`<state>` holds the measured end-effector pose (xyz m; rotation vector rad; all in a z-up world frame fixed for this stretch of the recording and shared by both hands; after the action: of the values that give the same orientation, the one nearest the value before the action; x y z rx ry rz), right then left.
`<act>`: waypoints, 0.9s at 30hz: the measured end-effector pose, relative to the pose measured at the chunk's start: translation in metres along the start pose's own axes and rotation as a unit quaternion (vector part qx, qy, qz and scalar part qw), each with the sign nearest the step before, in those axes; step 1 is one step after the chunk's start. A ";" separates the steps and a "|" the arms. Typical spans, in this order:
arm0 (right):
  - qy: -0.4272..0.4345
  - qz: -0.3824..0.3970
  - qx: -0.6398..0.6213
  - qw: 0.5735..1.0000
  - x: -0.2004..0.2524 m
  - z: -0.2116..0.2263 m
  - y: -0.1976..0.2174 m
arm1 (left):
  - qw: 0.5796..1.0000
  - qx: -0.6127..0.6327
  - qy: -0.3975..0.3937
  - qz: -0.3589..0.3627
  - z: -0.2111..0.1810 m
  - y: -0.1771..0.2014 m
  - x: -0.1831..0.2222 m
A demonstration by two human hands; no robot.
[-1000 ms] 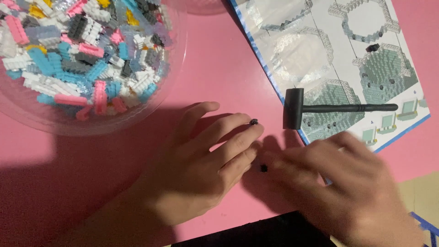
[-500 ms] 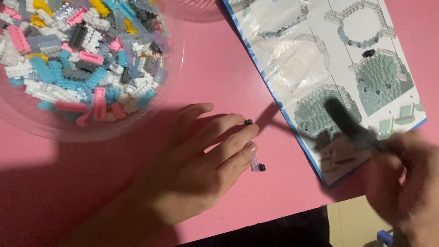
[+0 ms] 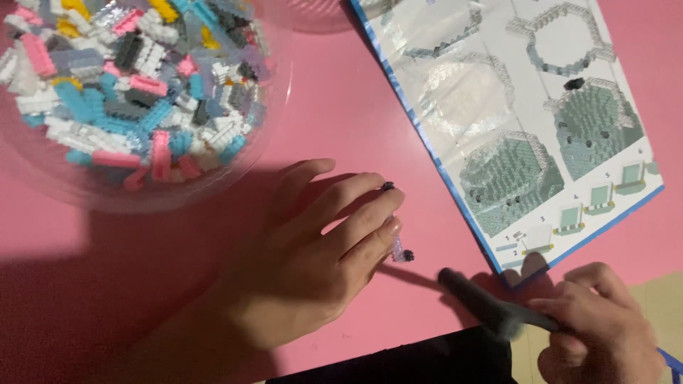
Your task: Assembling a structure using small interlocking plastic blocks and a small hammer while following printed instructions.
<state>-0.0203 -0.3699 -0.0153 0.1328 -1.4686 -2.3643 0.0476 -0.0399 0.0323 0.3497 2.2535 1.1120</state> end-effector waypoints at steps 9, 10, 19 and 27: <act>0.230 -0.050 0.047 0.971 -0.042 0.055 -0.006 | 1.000 0.021 -0.006 -0.016 -0.002 0.001 0.001; 0.230 -0.053 0.049 0.970 -0.034 0.044 -0.005 | 1.000 0.021 -0.009 -0.018 -0.002 0.002 -0.001; 0.162 -0.129 -0.007 0.978 -0.055 0.026 0.023 | 0.999 0.019 -0.029 -0.018 -0.004 0.008 -0.003; 0.239 -0.137 0.126 0.953 -0.126 0.031 0.065 | 0.998 -0.018 -0.051 0.025 -0.008 0.016 -0.010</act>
<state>0.1047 -0.3260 0.0431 0.9597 -1.5639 -2.1103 0.0503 -0.0398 0.0529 0.4402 2.1437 1.1331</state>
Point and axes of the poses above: each hand's wrist, its own x-axis away from the middle knuckle, its own y-axis out of the back of the hand, z = x × y, the point moved 7 cm from there along -x, towards the middle knuckle, and after that the axes turned 8 degrees about y, right-handed, at the moved point
